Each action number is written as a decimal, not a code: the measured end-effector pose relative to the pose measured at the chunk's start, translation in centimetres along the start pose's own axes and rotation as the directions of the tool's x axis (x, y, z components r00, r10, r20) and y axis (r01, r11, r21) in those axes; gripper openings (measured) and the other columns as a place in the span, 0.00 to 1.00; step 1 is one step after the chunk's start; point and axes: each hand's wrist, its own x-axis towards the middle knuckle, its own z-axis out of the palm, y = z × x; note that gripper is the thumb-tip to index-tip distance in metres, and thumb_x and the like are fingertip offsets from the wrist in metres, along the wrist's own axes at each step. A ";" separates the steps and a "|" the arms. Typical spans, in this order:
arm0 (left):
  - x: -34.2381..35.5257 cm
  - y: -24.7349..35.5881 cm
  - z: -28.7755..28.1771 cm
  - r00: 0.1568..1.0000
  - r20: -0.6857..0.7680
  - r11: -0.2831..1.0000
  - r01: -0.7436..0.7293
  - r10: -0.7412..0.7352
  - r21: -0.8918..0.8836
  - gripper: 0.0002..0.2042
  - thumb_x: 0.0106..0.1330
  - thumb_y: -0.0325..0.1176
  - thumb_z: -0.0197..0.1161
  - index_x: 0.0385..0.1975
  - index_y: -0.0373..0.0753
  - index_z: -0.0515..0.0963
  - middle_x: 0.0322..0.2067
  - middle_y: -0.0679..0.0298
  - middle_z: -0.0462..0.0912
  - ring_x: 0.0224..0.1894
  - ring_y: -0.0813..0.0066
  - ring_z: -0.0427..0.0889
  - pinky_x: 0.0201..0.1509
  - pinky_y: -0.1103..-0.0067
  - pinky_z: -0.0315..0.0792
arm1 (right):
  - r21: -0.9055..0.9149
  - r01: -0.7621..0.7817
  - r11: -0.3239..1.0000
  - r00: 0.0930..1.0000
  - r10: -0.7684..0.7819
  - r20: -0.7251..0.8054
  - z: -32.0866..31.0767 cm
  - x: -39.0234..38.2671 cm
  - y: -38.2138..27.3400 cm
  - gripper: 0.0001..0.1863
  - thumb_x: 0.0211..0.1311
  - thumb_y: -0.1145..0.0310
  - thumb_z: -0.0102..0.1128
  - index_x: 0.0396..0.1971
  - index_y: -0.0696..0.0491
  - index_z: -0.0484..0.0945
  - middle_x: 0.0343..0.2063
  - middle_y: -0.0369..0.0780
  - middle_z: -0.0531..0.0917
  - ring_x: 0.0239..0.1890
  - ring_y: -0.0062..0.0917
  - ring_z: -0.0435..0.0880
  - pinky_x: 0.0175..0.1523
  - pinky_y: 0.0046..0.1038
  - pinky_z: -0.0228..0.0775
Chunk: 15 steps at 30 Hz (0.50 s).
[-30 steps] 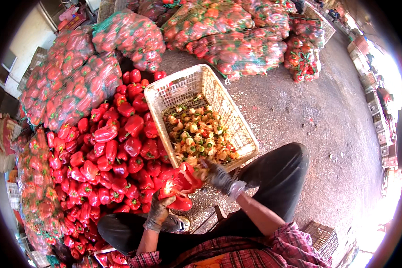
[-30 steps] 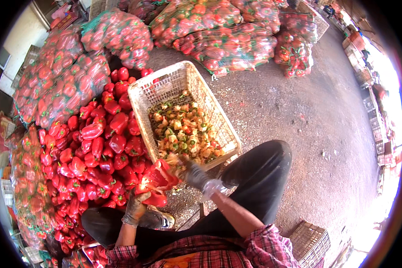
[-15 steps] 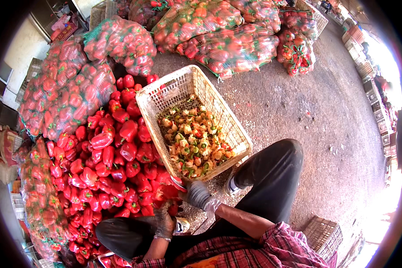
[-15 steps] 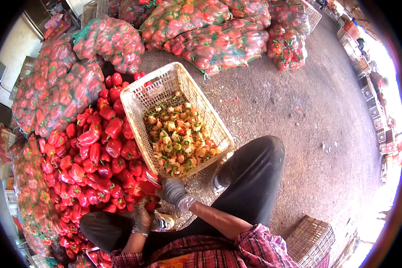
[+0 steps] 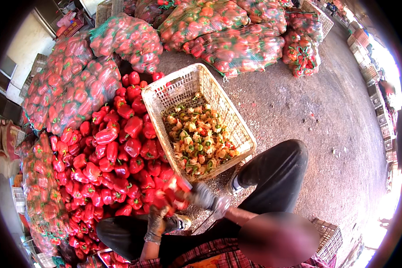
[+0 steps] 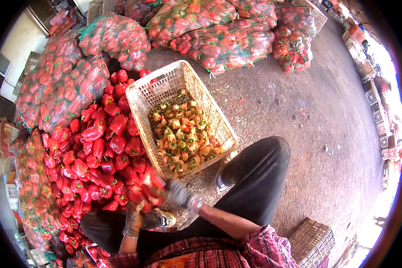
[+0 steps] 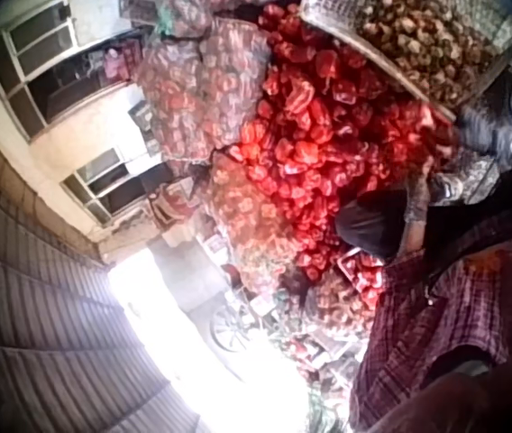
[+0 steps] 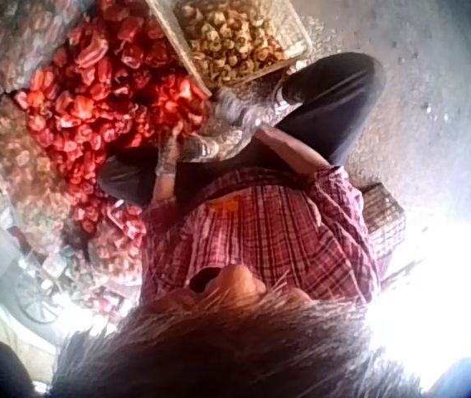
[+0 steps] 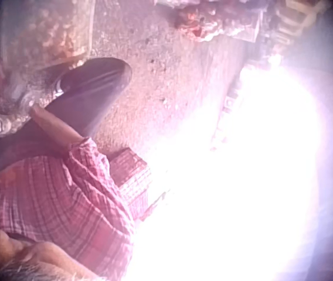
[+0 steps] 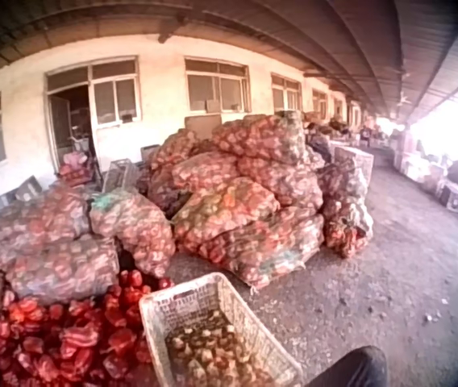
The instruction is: The person picks up red bell peppers from a large pile, cuts the stems off, and places the trimmed peppers into a white plastic bin while putting the stems into a separate crate.
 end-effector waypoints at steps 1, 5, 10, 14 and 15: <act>-0.2 -1.4 0.0 0.998 0.054 0.999 0.024 -0.025 0.021 0.17 0.57 0.33 0.67 0.44 0.34 0.75 0.39 0.65 0.80 0.38 0.74 0.79 0.43 0.77 0.74 | -0.197 -0.053 0.979 0.998 0.055 0.008 2.1 -0.3 -0.4 0.25 0.55 0.58 0.63 0.50 0.56 0.73 0.29 0.51 0.83 0.34 0.44 0.82 0.37 0.36 0.72; 0.9 -4.6 -0.4 0.944 0.235 0.811 -0.322 0.233 0.488 0.11 0.62 0.29 0.58 0.44 0.36 0.76 0.34 0.66 0.82 0.36 0.71 0.80 0.41 0.76 0.74 | -0.501 -0.113 0.858 0.972 0.200 0.124 2.1 -0.5 -2.7 0.29 0.55 0.47 0.60 0.47 0.55 0.73 0.34 0.52 0.81 0.38 0.46 0.80 0.41 0.36 0.72; -0.4 1.3 0.6 0.993 0.052 0.819 0.120 -0.110 -0.561 0.08 0.61 0.28 0.55 0.35 0.34 0.80 0.32 0.65 0.82 0.34 0.73 0.81 0.40 0.77 0.74 | -0.686 0.135 0.715 0.991 -0.086 0.104 3.7 0.0 -2.4 0.22 0.56 0.53 0.60 0.42 0.56 0.75 0.25 0.47 0.80 0.28 0.37 0.80 0.35 0.33 0.72; -2.3 5.8 -5.2 0.944 -0.329 0.641 -0.248 -0.009 -0.726 0.08 0.59 0.20 0.59 0.38 0.34 0.78 0.35 0.62 0.83 0.38 0.74 0.81 0.42 0.77 0.76 | 0.497 -0.045 0.866 0.997 0.068 -0.027 -1.8 0.8 6.6 0.14 0.64 0.69 0.53 0.49 0.55 0.72 0.35 0.35 0.75 0.28 0.21 0.75 0.27 0.24 0.70; -5.1 7.9 -8.4 0.889 -0.458 0.660 -0.350 0.010 -0.665 0.08 0.59 0.20 0.59 0.38 0.34 0.77 0.34 0.64 0.82 0.37 0.74 0.81 0.41 0.77 0.76 | 0.320 -0.101 0.942 0.995 0.103 0.012 -2.7 0.7 5.3 0.13 0.63 0.67 0.55 0.46 0.52 0.73 0.35 0.36 0.77 0.29 0.19 0.77 0.24 0.21 0.69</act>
